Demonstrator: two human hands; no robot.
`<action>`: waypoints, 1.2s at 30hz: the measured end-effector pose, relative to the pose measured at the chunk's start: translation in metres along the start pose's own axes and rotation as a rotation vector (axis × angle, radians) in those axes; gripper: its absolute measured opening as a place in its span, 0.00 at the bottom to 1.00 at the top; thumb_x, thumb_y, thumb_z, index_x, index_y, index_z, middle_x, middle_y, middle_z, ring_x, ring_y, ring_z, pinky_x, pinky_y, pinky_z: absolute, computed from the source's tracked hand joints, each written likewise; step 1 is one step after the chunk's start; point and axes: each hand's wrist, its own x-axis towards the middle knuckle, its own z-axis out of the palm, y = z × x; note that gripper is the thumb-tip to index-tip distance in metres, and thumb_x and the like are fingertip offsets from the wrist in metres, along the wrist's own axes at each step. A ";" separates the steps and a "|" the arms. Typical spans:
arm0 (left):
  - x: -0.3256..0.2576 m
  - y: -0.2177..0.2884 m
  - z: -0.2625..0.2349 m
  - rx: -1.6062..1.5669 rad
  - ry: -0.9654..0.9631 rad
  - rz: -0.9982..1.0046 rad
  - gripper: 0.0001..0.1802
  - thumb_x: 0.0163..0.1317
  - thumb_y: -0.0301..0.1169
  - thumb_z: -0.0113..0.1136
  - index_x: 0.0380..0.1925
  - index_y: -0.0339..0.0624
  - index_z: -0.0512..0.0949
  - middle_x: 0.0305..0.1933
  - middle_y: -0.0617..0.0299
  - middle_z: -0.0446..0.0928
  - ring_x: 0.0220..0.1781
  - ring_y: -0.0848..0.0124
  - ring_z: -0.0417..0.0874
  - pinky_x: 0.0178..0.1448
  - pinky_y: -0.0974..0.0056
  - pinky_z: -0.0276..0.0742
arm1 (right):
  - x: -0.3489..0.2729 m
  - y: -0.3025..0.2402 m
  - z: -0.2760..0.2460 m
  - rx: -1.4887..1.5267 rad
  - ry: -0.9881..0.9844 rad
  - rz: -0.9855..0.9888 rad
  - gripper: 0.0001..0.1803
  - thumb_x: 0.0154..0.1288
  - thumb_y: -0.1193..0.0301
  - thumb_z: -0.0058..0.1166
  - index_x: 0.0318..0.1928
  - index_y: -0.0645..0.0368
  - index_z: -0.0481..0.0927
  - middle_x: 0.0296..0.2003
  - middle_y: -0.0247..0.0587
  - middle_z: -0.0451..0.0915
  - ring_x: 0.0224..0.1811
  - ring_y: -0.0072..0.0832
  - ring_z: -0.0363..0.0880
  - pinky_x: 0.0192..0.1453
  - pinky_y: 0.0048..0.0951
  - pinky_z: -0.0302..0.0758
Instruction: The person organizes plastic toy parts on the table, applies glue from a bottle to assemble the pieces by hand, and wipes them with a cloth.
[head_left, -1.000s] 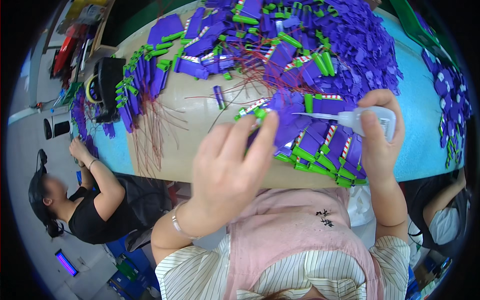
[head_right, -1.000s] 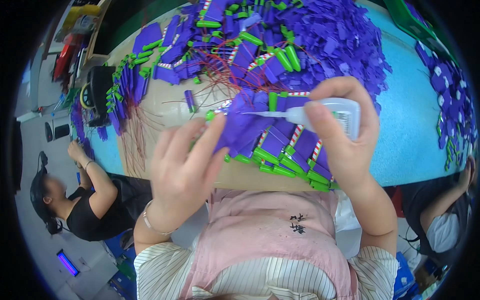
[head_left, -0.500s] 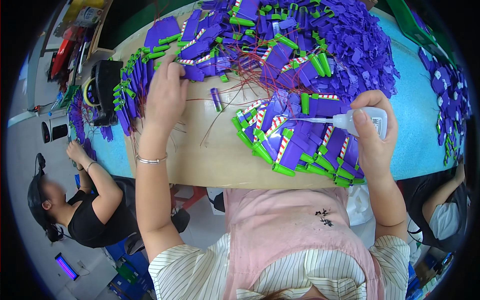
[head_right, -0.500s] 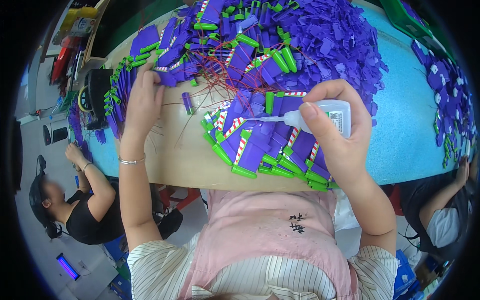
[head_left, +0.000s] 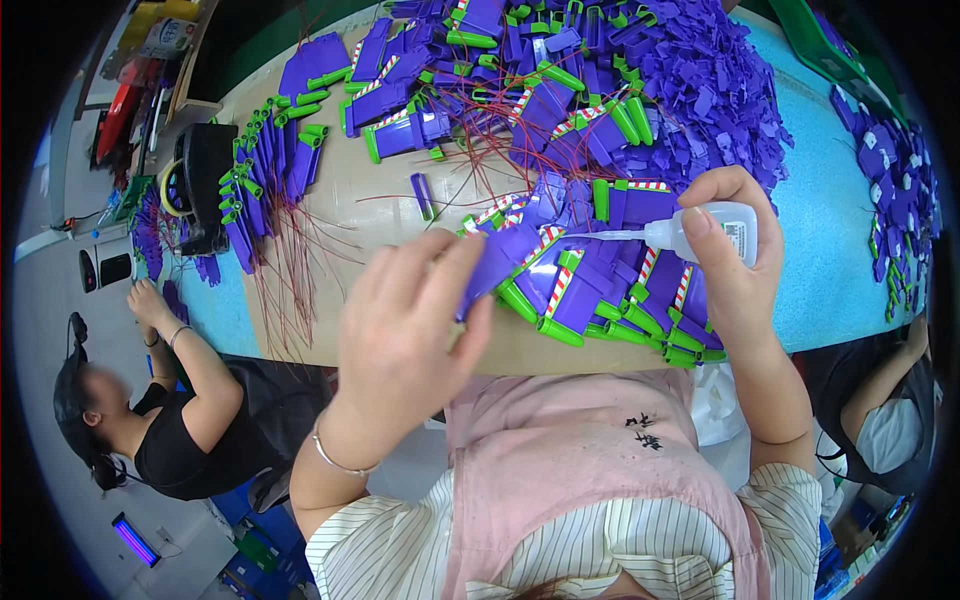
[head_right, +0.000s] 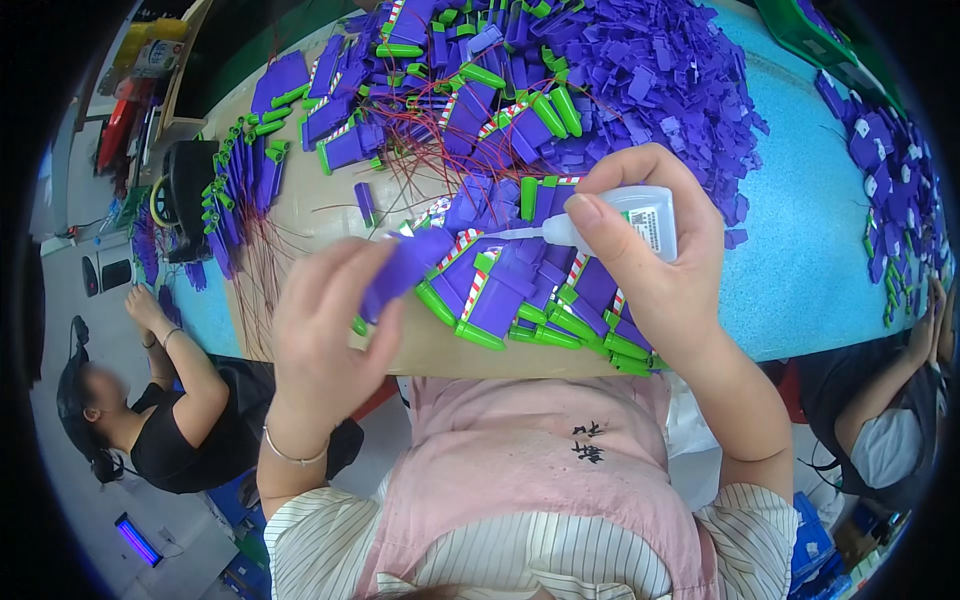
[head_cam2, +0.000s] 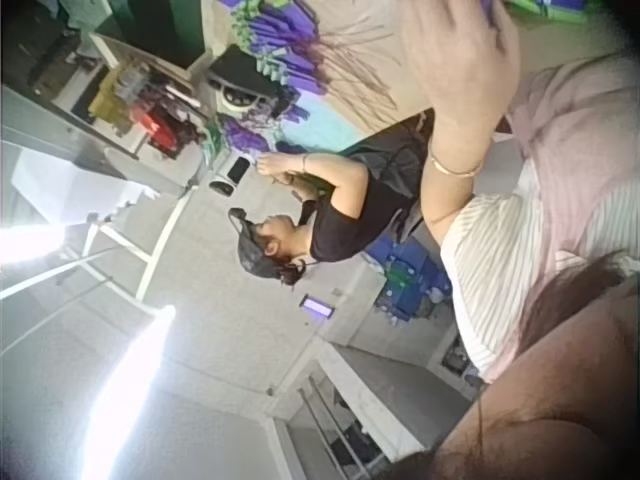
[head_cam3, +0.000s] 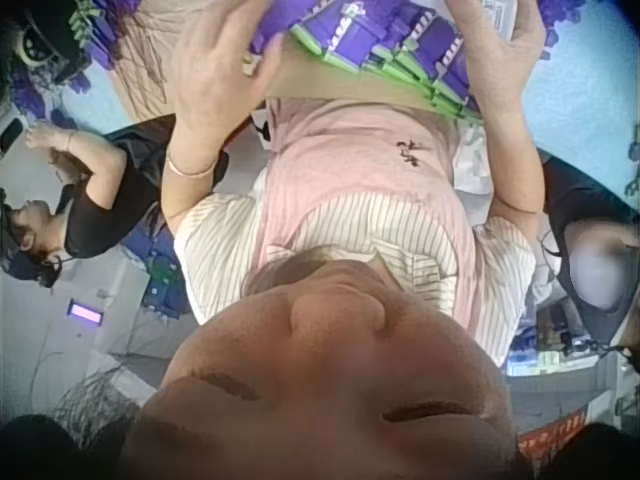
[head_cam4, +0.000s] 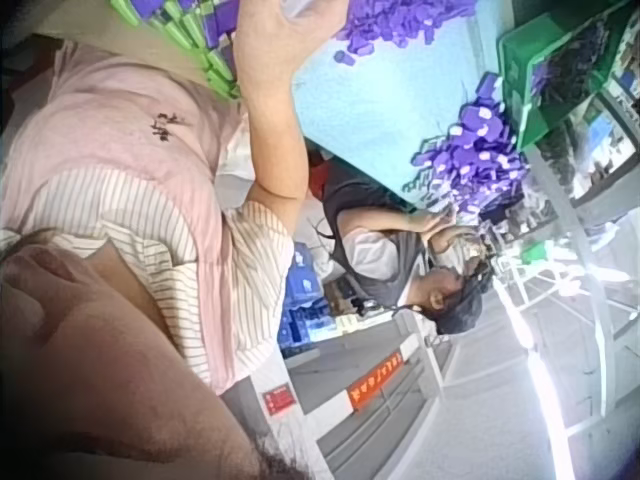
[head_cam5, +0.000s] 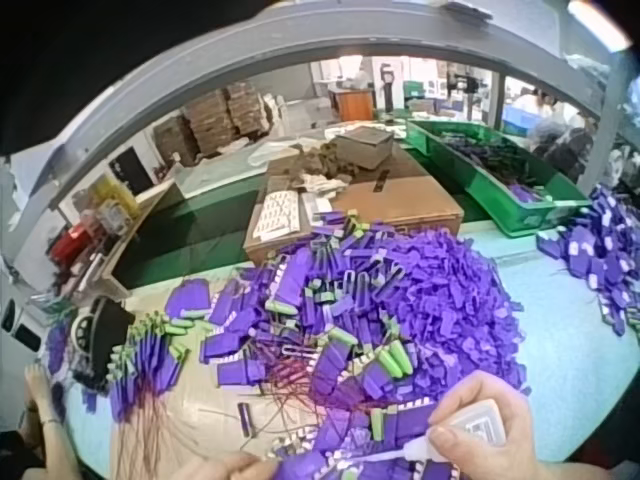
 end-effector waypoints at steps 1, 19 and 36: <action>-0.001 0.005 0.000 0.014 -0.056 -0.001 0.24 0.46 0.22 0.66 0.48 0.36 0.78 0.46 0.53 0.77 0.42 0.56 0.78 0.44 0.58 0.75 | 0.000 0.000 0.002 -0.011 -0.008 -0.007 0.10 0.63 0.70 0.64 0.39 0.59 0.77 0.31 0.29 0.79 0.31 0.12 0.75 0.33 0.15 0.70; 0.000 0.012 0.000 0.114 -0.064 0.057 0.27 0.45 0.23 0.67 0.50 0.37 0.78 0.47 0.56 0.76 0.36 0.61 0.75 0.40 0.60 0.74 | -0.004 -0.005 0.011 -0.101 -0.088 -0.006 0.13 0.58 0.72 0.68 0.38 0.61 0.77 0.31 0.31 0.80 0.32 0.14 0.77 0.35 0.17 0.72; 0.007 0.025 0.015 0.043 0.014 0.077 0.23 0.51 0.35 0.67 0.46 0.34 0.79 0.47 0.55 0.77 0.39 0.64 0.77 0.39 0.63 0.74 | 0.000 -0.001 0.000 0.053 0.040 -0.072 0.08 0.65 0.70 0.61 0.39 0.59 0.76 0.32 0.27 0.76 0.32 0.10 0.71 0.35 0.14 0.67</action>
